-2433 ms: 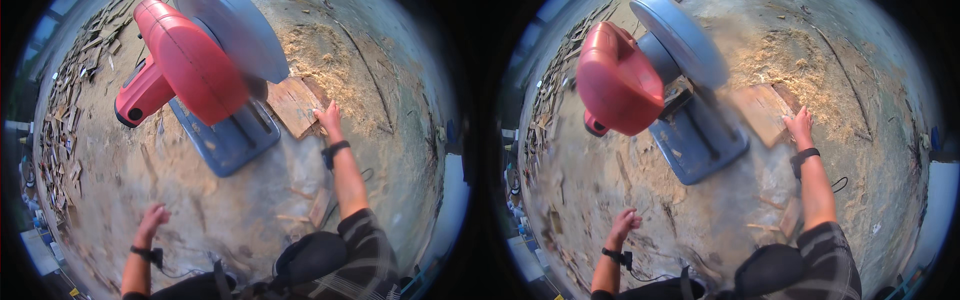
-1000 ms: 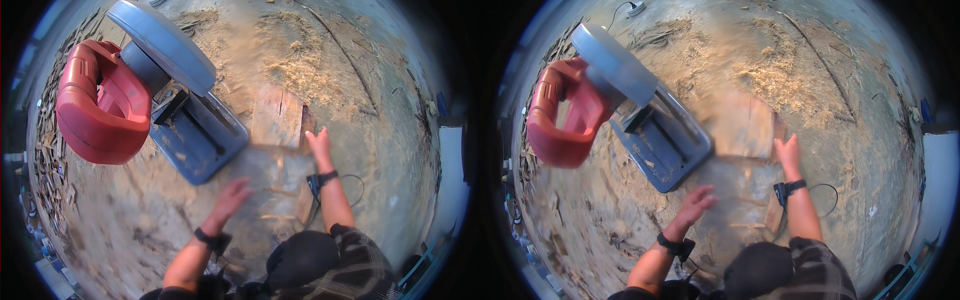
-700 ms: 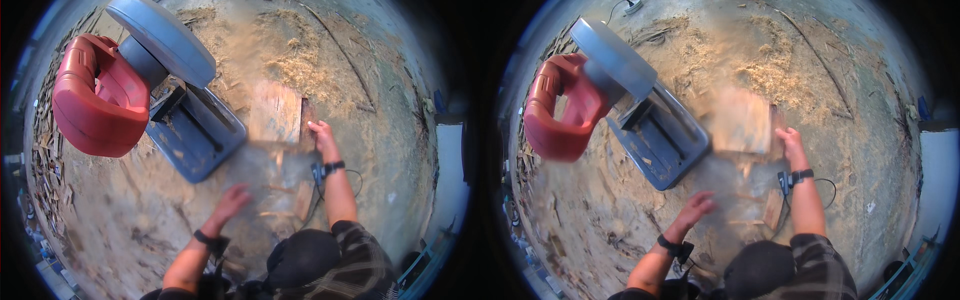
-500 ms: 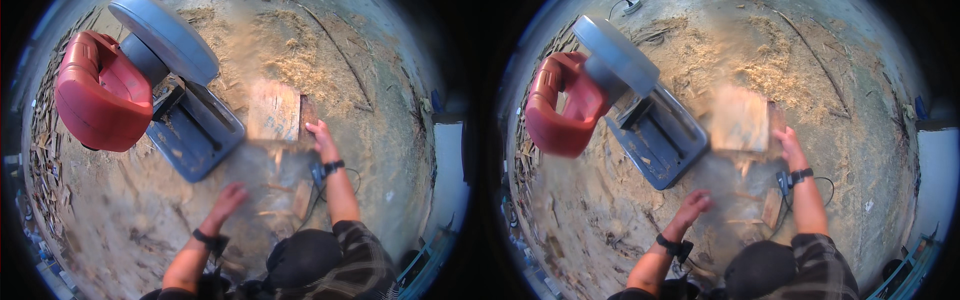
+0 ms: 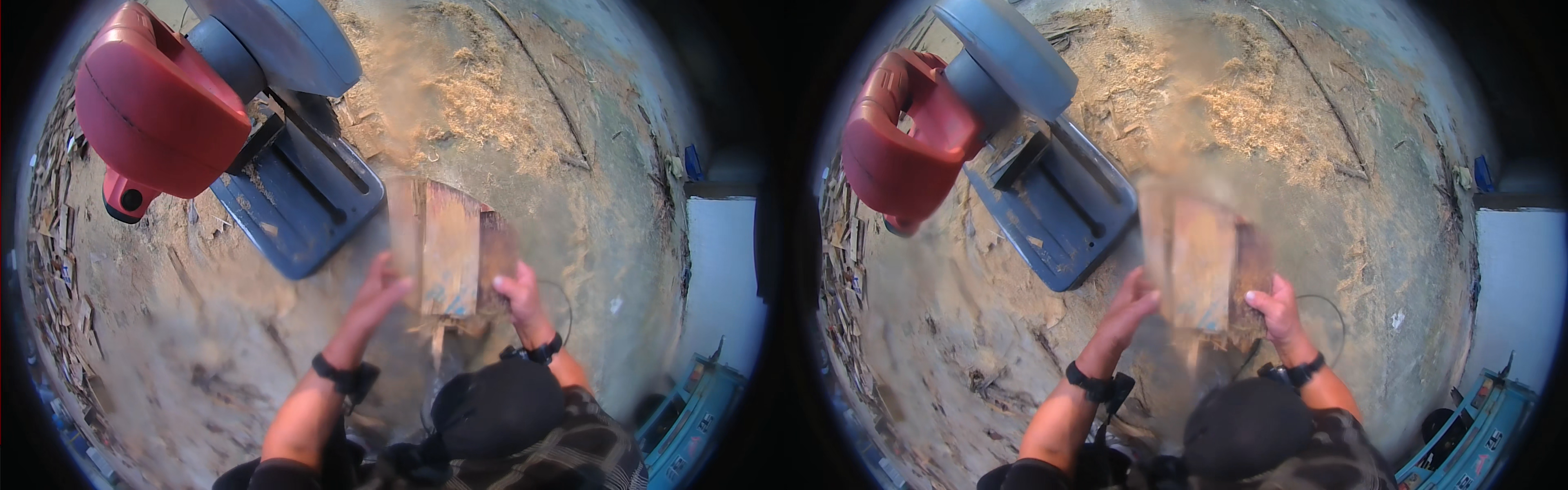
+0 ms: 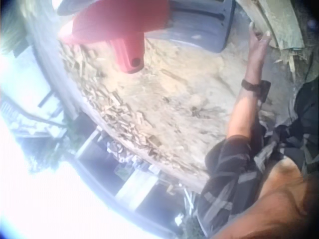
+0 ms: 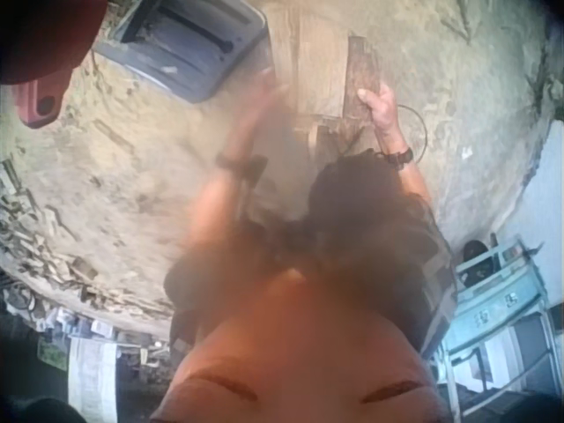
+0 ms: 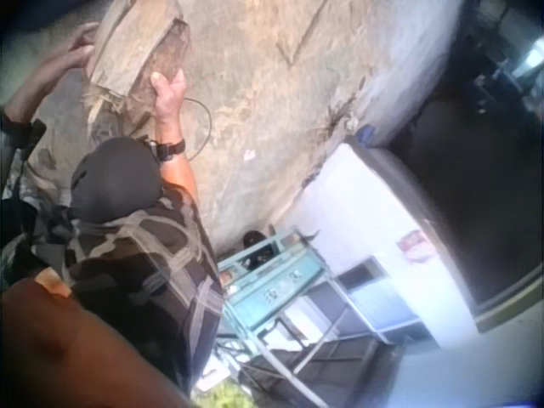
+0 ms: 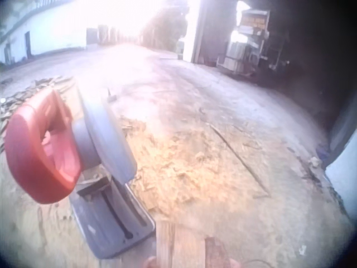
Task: The person uses a circular saw to cut several pieces of scrap wood and a large round piece of plywood into smaller sections.
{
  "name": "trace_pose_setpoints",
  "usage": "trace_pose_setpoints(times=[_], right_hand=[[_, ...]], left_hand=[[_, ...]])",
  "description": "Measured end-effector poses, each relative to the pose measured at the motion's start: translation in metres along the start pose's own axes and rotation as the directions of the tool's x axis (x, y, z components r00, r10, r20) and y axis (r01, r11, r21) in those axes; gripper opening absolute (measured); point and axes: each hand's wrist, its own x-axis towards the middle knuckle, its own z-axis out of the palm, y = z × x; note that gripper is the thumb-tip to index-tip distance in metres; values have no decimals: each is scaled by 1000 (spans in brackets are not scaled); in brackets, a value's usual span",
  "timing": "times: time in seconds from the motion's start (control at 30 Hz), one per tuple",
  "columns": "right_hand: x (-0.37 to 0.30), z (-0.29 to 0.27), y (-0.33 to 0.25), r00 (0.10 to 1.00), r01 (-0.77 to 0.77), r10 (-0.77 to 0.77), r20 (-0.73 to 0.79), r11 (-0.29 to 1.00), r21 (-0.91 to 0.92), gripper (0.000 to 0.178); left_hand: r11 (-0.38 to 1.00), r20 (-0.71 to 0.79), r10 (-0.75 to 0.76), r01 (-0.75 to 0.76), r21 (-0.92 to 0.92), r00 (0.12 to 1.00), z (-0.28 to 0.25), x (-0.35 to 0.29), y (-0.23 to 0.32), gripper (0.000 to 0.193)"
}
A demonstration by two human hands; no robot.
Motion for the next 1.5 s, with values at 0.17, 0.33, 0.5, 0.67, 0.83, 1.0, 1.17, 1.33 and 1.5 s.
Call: trace_pose_setpoints(times=[0.17,0.33,0.5,0.67,0.83,1.0,1.17,1.33,1.5], right_hand=[[-14,19,14,1000,0,1,-27,1000,26,45],[-17,44,7,998,58,-60,-10,985,-162,40],[-6,53,9,991,94,-76,106,981,-168,30],[-4,57,14,984,64,-36,177,986,-154,28],[-8,59,21,989,40,-32,144,998,-52,42],[-10,54,23,989,13,-3,148,998,-63,44],[-7,64,15,982,-42,41,183,999,1,45],[-6,71,12,953,-77,85,291,996,-41,46],[-4,79,12,956,-70,80,283,997,-44,41]], left_hand=[[846,47,240,-233,480,970,8,1,-5,74],[682,75,226,-213,699,971,30,-23,46,84],[766,-3,447,-381,518,894,28,-26,36,91],[814,-23,403,-346,466,915,20,-23,26,104],[830,-17,377,-330,450,926,11,-13,26,103],[886,-179,301,-205,416,937,17,-31,42,79],[878,-224,216,-89,470,950,13,-40,52,69],[909,-173,185,-102,404,967,-5,-40,50,79],[927,-155,240,-179,329,958,-9,-45,49,73]])
